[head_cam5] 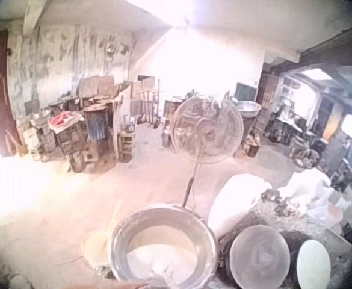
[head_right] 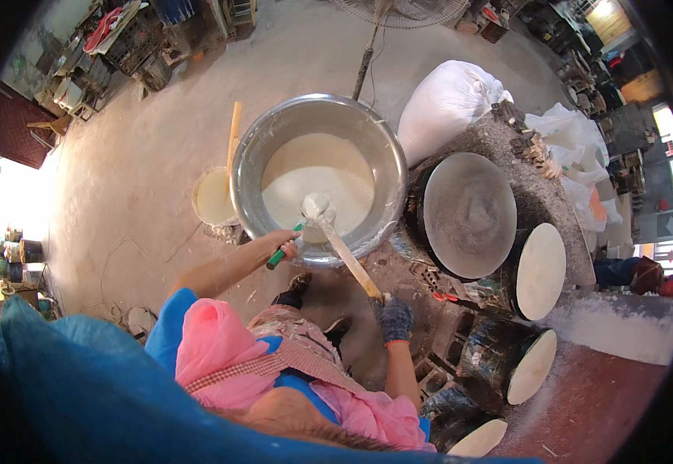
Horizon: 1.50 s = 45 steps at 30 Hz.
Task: The person ladles batter onto multiple hot griddles and uses a wooden spreader to cook thin crepes. They flip the crepes and stack the finished ones on a nearby surface.
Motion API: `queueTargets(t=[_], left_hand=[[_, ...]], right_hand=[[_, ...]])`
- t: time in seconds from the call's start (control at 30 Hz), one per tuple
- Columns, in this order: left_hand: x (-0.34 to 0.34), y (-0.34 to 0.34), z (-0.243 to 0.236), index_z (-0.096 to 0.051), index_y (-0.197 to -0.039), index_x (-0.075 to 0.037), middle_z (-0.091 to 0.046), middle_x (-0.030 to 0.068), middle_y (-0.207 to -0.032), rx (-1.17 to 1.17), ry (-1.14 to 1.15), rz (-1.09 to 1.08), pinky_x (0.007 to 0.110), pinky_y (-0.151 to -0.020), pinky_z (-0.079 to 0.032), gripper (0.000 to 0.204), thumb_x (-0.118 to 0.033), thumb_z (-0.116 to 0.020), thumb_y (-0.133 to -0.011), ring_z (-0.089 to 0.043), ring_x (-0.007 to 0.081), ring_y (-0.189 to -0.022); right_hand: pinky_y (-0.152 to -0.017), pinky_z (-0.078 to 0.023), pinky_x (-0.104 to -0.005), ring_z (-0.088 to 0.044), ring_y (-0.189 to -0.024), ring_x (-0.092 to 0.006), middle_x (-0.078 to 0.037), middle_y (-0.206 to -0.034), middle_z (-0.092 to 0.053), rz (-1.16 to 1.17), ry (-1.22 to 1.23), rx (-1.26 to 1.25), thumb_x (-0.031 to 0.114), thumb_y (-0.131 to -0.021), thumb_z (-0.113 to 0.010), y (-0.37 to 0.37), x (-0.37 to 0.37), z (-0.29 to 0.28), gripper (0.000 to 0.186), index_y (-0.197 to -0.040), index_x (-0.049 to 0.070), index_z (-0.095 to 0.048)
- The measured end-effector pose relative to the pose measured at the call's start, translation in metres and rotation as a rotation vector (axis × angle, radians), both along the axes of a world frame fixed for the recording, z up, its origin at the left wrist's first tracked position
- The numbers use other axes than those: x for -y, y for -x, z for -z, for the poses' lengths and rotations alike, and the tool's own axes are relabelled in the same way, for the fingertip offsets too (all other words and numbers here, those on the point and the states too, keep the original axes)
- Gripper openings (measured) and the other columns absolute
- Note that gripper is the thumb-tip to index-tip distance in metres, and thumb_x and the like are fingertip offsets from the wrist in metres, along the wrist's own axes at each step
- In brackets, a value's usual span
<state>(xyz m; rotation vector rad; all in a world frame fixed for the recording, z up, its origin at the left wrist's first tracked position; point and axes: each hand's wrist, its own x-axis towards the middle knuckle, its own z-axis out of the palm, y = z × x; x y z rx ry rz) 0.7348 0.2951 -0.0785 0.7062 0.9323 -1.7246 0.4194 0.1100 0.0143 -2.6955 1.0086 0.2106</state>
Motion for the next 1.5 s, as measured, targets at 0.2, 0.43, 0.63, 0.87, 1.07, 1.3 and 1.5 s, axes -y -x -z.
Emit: queueTargets(t=[0.2, 0.43, 0.63, 0.87, 1.07, 1.3, 1.5], left_hand=[[0.017, 0.013, -0.199, -0.045, -0.098, -0.024, -0.031, -0.0051, -0.056, 0.415, 0.302, -0.083, 0.015, -0.027, -0.02, 0.015, -0.029, -0.057, -0.09, -0.028, 0.0012, -0.039], [0.019, 0.015, -0.427, -0.038, -0.108, -0.026, -0.031, -0.0039, -0.055, 1.033, 0.665, -0.009, 0.017, -0.028, -0.02, 0.019, -0.025, -0.051, -0.093, -0.026, 0.0028, -0.039], [0.017, 0.0, -0.479, -0.028, -0.131, -0.027, -0.035, -0.0036, -0.051, 1.621, 0.646, -0.075, 0.02, -0.027, -0.021, 0.045, -0.025, -0.051, -0.093, -0.03, 0.0056, -0.034], [-0.004, -0.006, -0.287, -0.039, -0.101, -0.02, -0.029, -0.0029, -0.052, 0.394, 0.362, -0.085, 0.018, -0.028, -0.021, 0.018, -0.023, -0.054, -0.091, -0.028, 0.0042, -0.038], [-0.012, -0.011, -0.259, -0.041, -0.107, -0.027, -0.03, -0.0033, -0.054, 0.878, 0.578, 0.031, 0.017, -0.028, -0.019, 0.02, -0.024, -0.053, -0.092, -0.026, 0.0041, -0.037], [0.046, 0.01, -0.251, -0.044, -0.117, -0.018, -0.03, -0.0036, -0.054, 0.18, 0.288, -0.033, 0.017, -0.028, -0.025, 0.024, -0.02, -0.048, -0.094, -0.028, 0.0038, -0.038], [0.105, 0.084, -0.256, -0.041, -0.095, -0.02, -0.031, -0.0033, -0.055, 0.819, 0.675, 0.165, 0.017, -0.028, -0.023, 0.007, -0.019, -0.048, -0.094, -0.027, 0.0043, -0.037]], right_hand=[[-0.058, -0.048, -0.0422, -0.06, -0.062, -0.0338, -0.016, -0.068, -0.062, 0.141, 0.04, 0.362, 0.04, -0.078, -0.064, 0.034, -0.012, -0.084, 0.033, -0.087, 0.009, -0.066], [-0.058, -0.047, -0.0346, -0.06, -0.06, -0.0282, -0.016, -0.071, -0.063, 0.026, 0.306, 0.847, 0.028, -0.079, -0.068, -0.003, 0.044, -0.193, 0.028, -0.091, 0.003, -0.066], [-0.06, -0.048, -0.0344, -0.062, -0.064, -0.0234, -0.008, -0.073, -0.066, 0.142, -0.282, 1.456, 0.023, -0.08, -0.066, -0.039, 0.075, -0.194, 0.024, -0.097, 0.005, -0.066], [-0.068, -0.049, -0.0313, -0.062, -0.071, -0.0168, -0.01, -0.079, -0.068, 0.151, -0.481, 0.669, 0.015, -0.079, -0.068, 0.015, 0.026, -0.054, 0.02, -0.092, 0.0, -0.066], [-0.065, -0.049, -0.0326, -0.06, -0.067, -0.0146, -0.005, -0.073, -0.066, 0.194, -0.502, 0.812, 0.023, -0.079, -0.069, 0.036, 0.018, -0.052, 0.024, -0.092, 0.002, -0.066], [-0.047, -0.043, -0.032, -0.054, -0.048, -0.0153, -0.006, -0.06, -0.059, 0.365, -0.319, 0.394, 0.034, -0.077, -0.07, 0.046, -0.006, -0.034, 0.029, -0.083, 0.007, -0.067], [-0.06, -0.046, -0.0387, -0.06, -0.067, -0.0314, -0.016, -0.073, -0.062, 0.408, -0.25, 0.714, 0.033, -0.08, -0.065, 0.127, 0.036, -0.032, 0.027, -0.084, 0.006, -0.065]])
